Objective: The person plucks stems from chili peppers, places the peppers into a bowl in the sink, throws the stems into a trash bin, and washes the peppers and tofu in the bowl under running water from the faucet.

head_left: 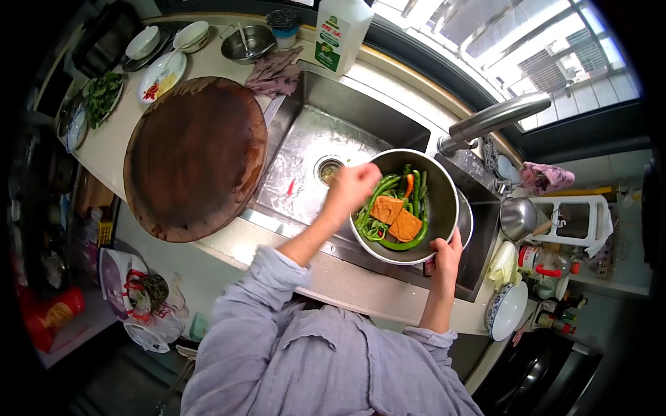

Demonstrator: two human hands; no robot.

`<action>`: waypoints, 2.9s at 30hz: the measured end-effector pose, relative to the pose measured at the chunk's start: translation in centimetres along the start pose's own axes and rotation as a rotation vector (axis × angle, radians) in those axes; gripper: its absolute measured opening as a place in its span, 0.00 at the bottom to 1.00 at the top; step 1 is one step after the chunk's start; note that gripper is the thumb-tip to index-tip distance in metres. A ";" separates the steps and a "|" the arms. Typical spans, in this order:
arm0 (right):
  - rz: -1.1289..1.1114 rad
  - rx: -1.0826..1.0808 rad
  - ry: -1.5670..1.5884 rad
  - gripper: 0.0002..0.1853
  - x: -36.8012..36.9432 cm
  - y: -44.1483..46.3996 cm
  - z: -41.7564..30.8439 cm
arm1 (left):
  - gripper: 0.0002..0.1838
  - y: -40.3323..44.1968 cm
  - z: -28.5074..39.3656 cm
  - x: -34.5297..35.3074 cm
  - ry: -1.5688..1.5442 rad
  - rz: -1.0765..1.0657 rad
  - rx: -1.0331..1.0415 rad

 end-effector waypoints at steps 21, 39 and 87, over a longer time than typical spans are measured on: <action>0.122 0.016 0.148 0.29 -0.1 0.3 1.4 | 0.09 8.1 -12.5 -5.4 0.585 -0.136 -0.061; 0.348 -0.896 -0.727 0.33 11.0 -4.5 -4.5 | 0.35 1.7 -7.0 7.1 -0.251 0.289 0.283; 0.374 -0.570 -0.893 0.16 -15.3 20.6 -5.4 | 0.26 1.0 0.7 18.0 -0.055 0.079 -0.074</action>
Point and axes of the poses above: each hand's wrist, its own y-axis towards the middle knuckle, its own x-axis out of the palm, z = x × y, the point moved 1 cm from there along y, towards the middle knuckle, and after that the axes turned 13 degrees about x, right-handed, at the moved point
